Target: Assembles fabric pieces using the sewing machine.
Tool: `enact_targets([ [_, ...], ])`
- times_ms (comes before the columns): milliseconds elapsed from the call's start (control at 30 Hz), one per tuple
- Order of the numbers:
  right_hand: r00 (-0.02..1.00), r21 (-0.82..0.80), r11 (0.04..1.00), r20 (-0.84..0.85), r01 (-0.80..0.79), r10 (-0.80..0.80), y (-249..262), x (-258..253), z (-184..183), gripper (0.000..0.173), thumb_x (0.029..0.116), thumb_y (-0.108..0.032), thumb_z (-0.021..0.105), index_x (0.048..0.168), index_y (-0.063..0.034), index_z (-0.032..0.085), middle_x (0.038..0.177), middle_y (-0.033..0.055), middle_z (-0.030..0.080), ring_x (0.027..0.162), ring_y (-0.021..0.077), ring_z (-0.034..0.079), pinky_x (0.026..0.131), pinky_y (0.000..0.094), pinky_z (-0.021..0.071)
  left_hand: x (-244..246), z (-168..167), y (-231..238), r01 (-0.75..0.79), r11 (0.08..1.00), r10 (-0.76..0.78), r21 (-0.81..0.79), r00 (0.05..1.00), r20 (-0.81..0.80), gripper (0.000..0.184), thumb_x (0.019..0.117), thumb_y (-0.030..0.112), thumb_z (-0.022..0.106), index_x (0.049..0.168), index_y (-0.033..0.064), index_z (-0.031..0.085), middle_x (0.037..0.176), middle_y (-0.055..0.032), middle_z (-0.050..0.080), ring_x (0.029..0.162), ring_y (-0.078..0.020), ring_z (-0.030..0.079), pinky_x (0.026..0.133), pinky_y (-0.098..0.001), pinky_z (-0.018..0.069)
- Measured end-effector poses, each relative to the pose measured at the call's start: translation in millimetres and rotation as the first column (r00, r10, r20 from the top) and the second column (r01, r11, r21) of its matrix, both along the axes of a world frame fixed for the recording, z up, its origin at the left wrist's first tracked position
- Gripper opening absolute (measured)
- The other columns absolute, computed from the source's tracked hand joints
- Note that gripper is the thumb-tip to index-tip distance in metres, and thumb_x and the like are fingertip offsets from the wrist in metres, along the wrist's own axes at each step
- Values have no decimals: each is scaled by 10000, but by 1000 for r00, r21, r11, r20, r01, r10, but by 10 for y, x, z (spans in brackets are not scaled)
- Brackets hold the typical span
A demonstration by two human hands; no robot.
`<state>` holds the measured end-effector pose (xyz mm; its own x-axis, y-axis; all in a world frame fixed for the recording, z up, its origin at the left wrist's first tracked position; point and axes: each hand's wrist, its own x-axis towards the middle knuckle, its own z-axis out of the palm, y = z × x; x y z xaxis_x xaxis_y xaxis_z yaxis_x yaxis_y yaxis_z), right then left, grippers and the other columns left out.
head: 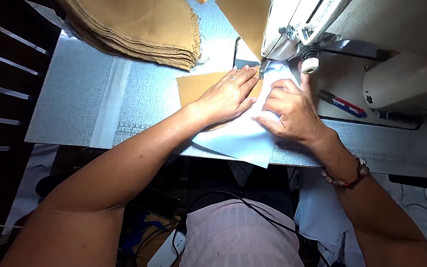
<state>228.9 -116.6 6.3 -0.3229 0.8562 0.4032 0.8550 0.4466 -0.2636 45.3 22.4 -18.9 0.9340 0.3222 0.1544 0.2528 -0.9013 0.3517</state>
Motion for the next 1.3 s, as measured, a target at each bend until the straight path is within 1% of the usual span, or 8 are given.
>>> enact_targets([
  [167,996,-73,997,78,-30,36,29,-13,52,558,980,-583,496,822,-106,739,841,104,624,927,361,614,1090,751,186,212,6,-11,-177,984,176,-19,984,-36,621,1087,372,334,1508,-78,414,1602,-271,362,1522,-396,311,1250,-545,181],
  [300,988,-95,988,75,-125,132,-169,-57,141,578,954,-575,511,729,-67,671,903,118,690,1157,393,630,1138,762,173,402,83,-72,-364,930,356,-46,926,-128,737,1079,463,368,1551,-99,304,1641,-295,256,1556,-423,193,1256,-564,98],
  [433,991,-92,994,117,-60,71,-161,-117,50,623,957,-652,471,1006,-120,792,732,51,637,832,304,655,1118,771,164,557,154,-107,-509,858,491,-66,852,-184,843,1059,550,368,1583,-93,214,1680,-297,92,1578,-429,37,1242,-610,8],
  [533,988,-87,996,151,-12,25,-236,-133,-9,622,950,-665,471,977,-133,793,766,69,613,824,313,631,1096,772,192,586,159,-140,-496,867,478,-49,855,-201,782,1082,513,315,1580,-85,239,1685,-282,100,1581,-418,21,1230,-632,-27],
  [700,988,-43,998,152,47,-40,-364,-144,-44,584,969,-614,491,994,-110,787,886,107,670,920,349,653,1108,769,192,362,118,-300,-338,938,319,-71,927,-197,645,1117,369,263,1590,-69,234,1687,-243,162,1584,-376,101,1252,-591,20],
  [900,992,-34,996,95,85,-82,-531,-310,-49,500,982,-512,552,1060,-70,773,1058,127,724,1095,368,656,1132,750,179,-318,24,-546,-54,995,69,-79,976,205,343,962,-41,477,1198,-25,726,1353,-202,658,1316,-397,590,1147,-532,413],
  [1200,985,2,985,-22,171,-171,-609,-410,-222,463,990,-482,579,1038,-69,782,987,107,729,1028,319,682,1144,726,215,-532,-13,-667,-23,999,14,37,968,252,347,948,-23,492,1156,43,762,1295,-164,700,1282,-397,616,1122,-522,444],
  [1300,975,-15,976,-33,219,-220,-527,-456,-245,533,991,-522,539,1198,-75,743,957,105,693,979,314,662,1126,706,245,-544,-20,-621,-7,1000,4,12,967,255,366,934,-1,490,1171,56,763,1304,-150,698,1296,-389,605,1130,-521,429],
])
